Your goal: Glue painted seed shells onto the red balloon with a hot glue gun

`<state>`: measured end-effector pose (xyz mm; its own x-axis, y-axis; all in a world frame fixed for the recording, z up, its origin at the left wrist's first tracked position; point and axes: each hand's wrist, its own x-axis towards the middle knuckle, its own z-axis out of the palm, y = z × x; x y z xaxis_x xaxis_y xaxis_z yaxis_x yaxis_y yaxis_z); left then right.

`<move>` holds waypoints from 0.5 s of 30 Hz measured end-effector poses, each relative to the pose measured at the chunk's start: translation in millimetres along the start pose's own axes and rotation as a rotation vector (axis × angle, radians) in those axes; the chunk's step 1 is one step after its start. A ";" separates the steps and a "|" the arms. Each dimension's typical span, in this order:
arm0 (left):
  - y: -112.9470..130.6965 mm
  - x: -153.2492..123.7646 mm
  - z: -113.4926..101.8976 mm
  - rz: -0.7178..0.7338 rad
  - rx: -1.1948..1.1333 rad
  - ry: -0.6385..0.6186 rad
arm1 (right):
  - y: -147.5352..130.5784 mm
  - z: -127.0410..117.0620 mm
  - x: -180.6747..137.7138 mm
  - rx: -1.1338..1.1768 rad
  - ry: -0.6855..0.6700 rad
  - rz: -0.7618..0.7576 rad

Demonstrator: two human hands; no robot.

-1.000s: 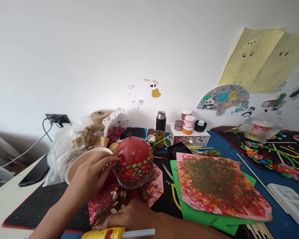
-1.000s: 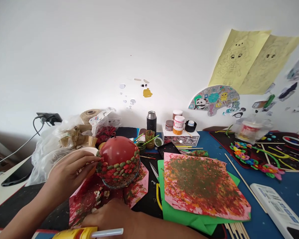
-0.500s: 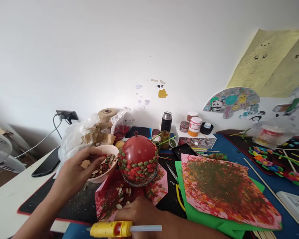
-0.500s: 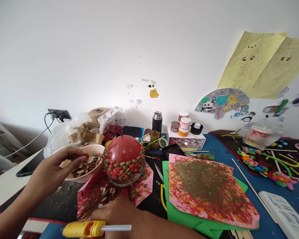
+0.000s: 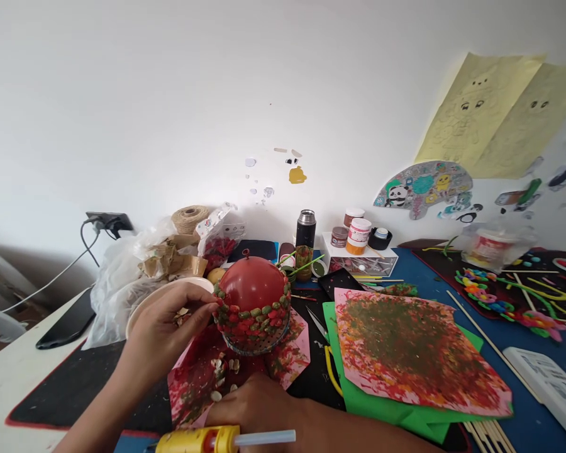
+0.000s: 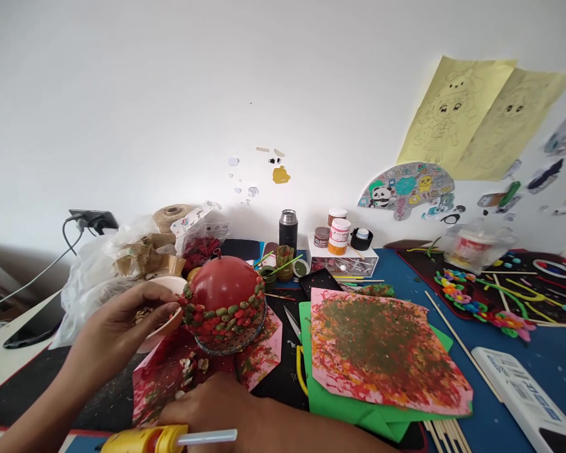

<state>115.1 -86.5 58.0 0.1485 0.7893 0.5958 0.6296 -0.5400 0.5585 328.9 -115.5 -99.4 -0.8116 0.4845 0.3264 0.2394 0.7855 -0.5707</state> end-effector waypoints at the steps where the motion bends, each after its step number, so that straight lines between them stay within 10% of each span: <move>1: 1.1 1.4 3.9 0.012 0.004 -0.010 | -0.6 -1.5 2.0 -0.009 -0.025 -0.002; 15: -13.6 3.2 22.8 0.016 0.048 0.015 | -10.3 3.8 2.8 -0.113 -0.097 0.004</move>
<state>124.4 -70.0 39.1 0.1481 0.7761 0.6130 0.6634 -0.5376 0.5205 322.1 -123.6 -95.5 -0.8571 0.4523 0.2467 0.2966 0.8247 -0.4816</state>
